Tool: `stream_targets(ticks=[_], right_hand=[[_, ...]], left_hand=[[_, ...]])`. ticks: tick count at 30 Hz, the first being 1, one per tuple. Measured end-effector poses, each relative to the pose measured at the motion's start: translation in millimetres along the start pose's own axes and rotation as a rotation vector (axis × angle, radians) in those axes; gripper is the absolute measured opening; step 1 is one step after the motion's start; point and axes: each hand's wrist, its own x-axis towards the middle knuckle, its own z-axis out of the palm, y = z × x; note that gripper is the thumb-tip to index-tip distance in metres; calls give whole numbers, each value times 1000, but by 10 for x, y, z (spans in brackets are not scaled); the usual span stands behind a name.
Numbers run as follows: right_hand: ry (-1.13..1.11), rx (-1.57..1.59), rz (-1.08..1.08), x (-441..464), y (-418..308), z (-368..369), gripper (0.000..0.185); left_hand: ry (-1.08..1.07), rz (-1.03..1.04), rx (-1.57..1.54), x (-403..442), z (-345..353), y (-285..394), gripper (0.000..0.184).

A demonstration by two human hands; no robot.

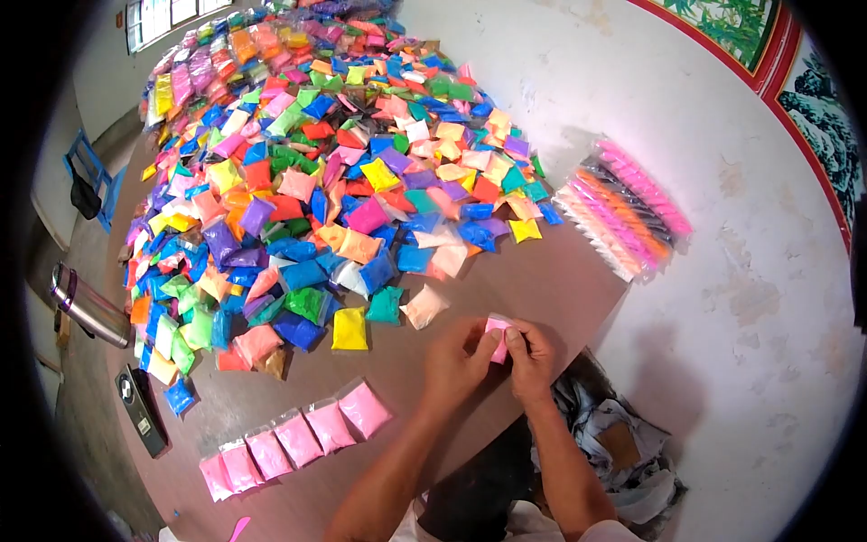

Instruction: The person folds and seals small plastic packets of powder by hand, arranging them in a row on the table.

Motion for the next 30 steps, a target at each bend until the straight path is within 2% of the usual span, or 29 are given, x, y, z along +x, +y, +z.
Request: stream_targets(ticks=[3,8,15,16,18,20,22,24,25,27,30], right_hand=[[62,10,-8,8,2,23,17],[39,-124,16,-15,-63,12,16],[68,-29,-29,-1,-103,73,16],[17,-11,-19,-3,-95,51,16],[-34,7,-10,-4,-81,15,16],[-42,-147,-39,3,-73,9,16],[-48,-170,-34,0,-88,18,16],[-52,-190,-32,12,-131,27,16],[-72,-204,-67,16,-167,36,17],[-95,-200,-103,11,-218,59,19],[-141,-103,-52,-11,-203,64,21]], left_hand=[[-97,-45,81,3,-46,-21,26],[-42,15,165,12,-53,-106,26],[-20,-17,81,-3,-25,-16,23],[-19,-17,81,0,-13,-43,23],[-20,-30,-123,6,5,-85,23],[-35,-51,-87,4,-32,-76,23],[-50,-72,-48,7,-83,-65,22],[-64,-53,135,18,-120,-54,22],[-63,-49,140,10,-104,-62,22],[41,-17,-88,-28,-34,-100,24],[76,-22,-18,-32,-23,-107,26]])
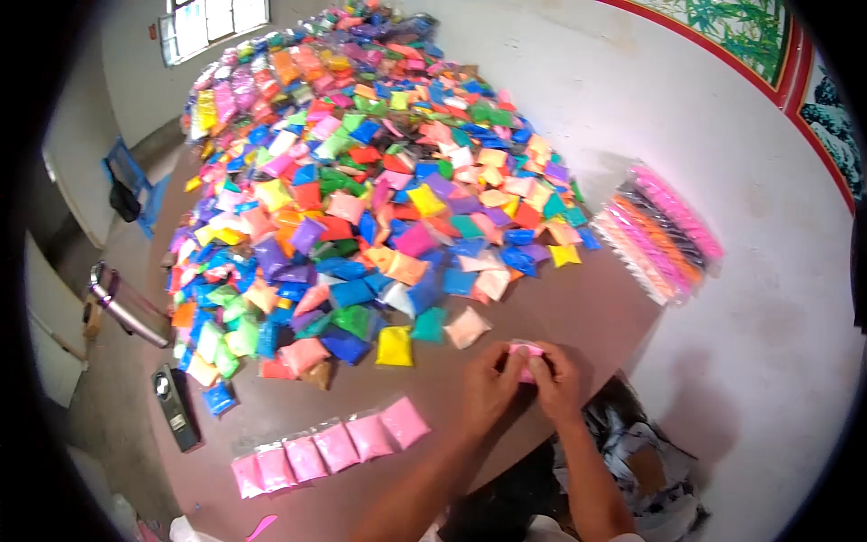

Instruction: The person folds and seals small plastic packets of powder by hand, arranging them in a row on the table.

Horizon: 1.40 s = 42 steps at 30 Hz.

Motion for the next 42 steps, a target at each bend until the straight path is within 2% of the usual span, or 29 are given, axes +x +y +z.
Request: stream_targets(ticks=[4,6,10,16,19,21,25,27,34,37,42], right_hand=[[50,111,51,-22,202,-84,21],[89,89,79,-1,166,-100,20],[68,184,124,-23,187,-84,21],[33,132,68,-13,66,-64,24],[72,53,43,-32,139,-110,24],[157,142,93,-55,252,-129,25],[178,283,239,-38,170,-146,24],[223,177,123,-11,46,-76,24],[170,282,111,-6,177,-108,26],[195,321,89,-8,252,-167,24],[144,376,135,-3,223,-159,20]], left_hand=[[-62,-41,74,13,21,-11,26],[-161,82,267,18,5,33,26],[-157,67,263,34,-28,12,27],[-129,53,330,19,-51,-49,26],[-178,49,289,18,-8,6,25],[-197,5,236,11,48,-30,25],[-233,30,192,-4,26,-30,25],[-280,6,234,9,-6,-81,25],[-227,27,271,-12,6,-173,27],[-247,104,236,-5,-14,-76,29],[-259,89,138,9,-6,-56,31]])
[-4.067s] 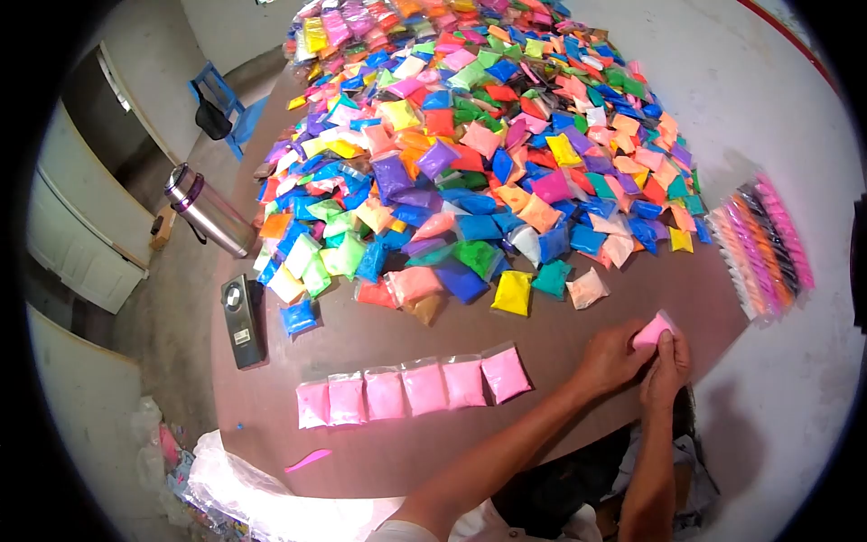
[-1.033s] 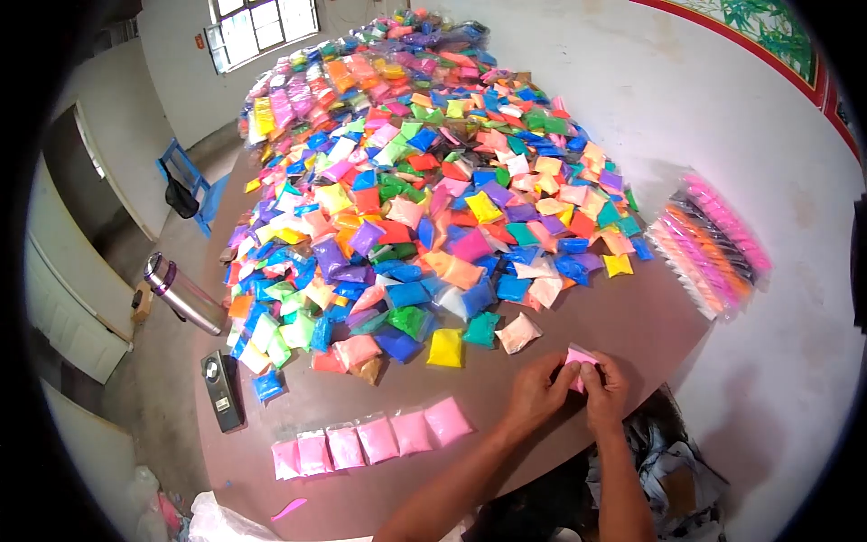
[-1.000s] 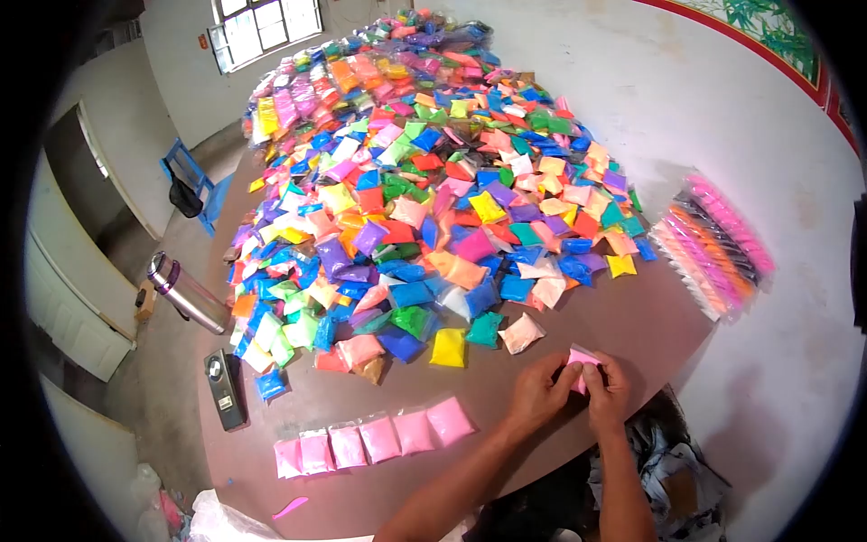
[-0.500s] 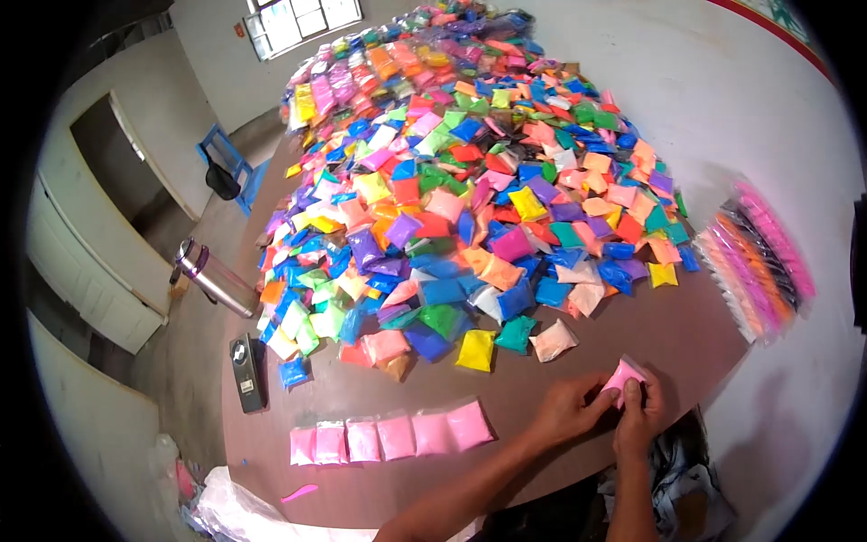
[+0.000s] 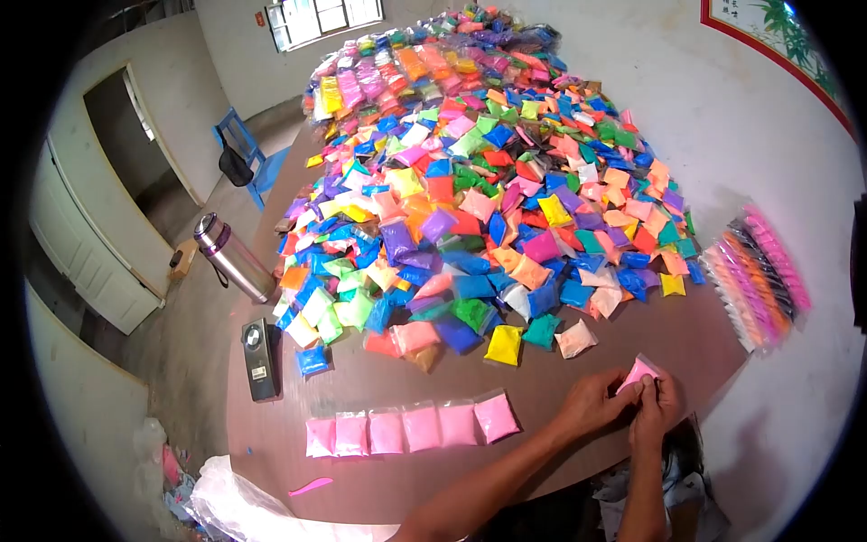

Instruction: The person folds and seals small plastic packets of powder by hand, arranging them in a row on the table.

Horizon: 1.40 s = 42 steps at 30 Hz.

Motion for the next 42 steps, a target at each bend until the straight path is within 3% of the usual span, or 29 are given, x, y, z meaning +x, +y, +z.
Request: stream_targets(ticks=[4,13,15,21,24,31,35,42], right_hand=[[0,-60,-110,1,-55,141,18],[-79,23,-54,83,57,-34,20],[-94,-68,-33,71,117,-114,20],[-59,-114,-76,43,104,8,16],[-28,-218,-109,56,147,-106,19],[-10,-111,-83,7,87,49,17],[-27,-249,-45,-19,11,90,18],[-87,-177,-86,-15,-36,152,19]], left_hand=[[40,9,-11,17,0,-135,31],[67,54,-10,29,8,-95,28],[149,67,-154,26,31,7,28],[117,61,-251,41,96,-308,26],[152,62,-125,38,89,-260,22],[50,-119,-315,27,-15,-6,20],[87,-106,-432,39,8,-110,18],[117,-101,-363,64,-15,-184,18]])
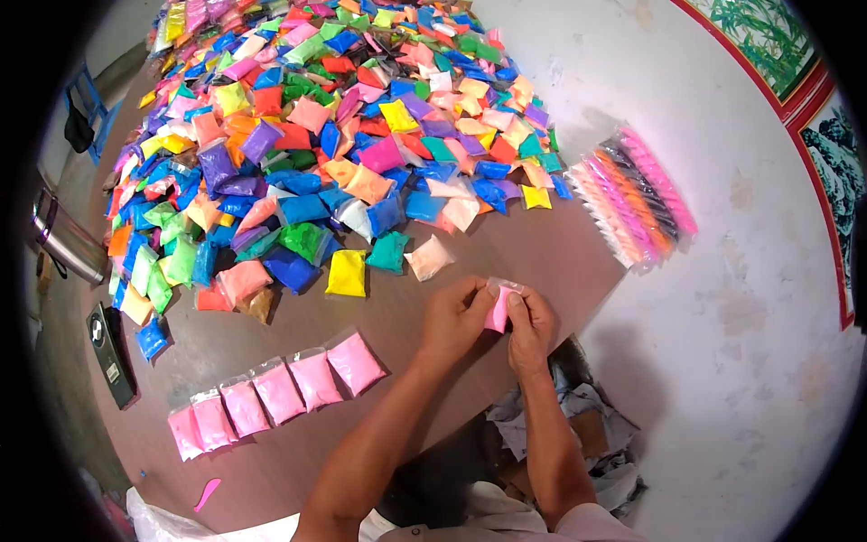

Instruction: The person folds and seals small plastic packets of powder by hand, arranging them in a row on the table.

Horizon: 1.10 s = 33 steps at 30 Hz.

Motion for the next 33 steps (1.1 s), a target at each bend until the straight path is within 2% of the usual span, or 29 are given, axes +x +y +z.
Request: stream_targets(ticks=[3,5,8,11,13,15,21,23,27,29,33], right_hand=[[-15,-66,49,1,34,-14,19],[21,-17,-27,9,133,-54,18],[79,10,-22,16,199,-102,18],[105,-53,-5,-4,180,-85,19],[132,-135,-23,-6,85,-48,20],[21,-115,26,-5,-52,8,22],[30,8,37,-6,47,-53,23],[63,20,49,3,102,-82,22],[126,20,54,13,99,-49,21],[143,-9,51,5,56,-28,22],[40,13,40,-7,-97,24,25]], left_hand=[[25,-2,62,-21,-15,147,22],[-53,31,212,-42,2,218,22],[-86,95,305,-58,51,237,21],[-88,-17,221,-78,51,241,20],[-84,-2,172,-66,28,92,20],[-92,20,111,-49,37,37,20],[-81,-44,176,-51,81,208,25],[-66,-9,324,-69,104,317,25],[-128,-70,334,-79,69,250,21],[-112,-65,187,-75,51,164,22],[-122,-39,238,-49,-24,66,24]])
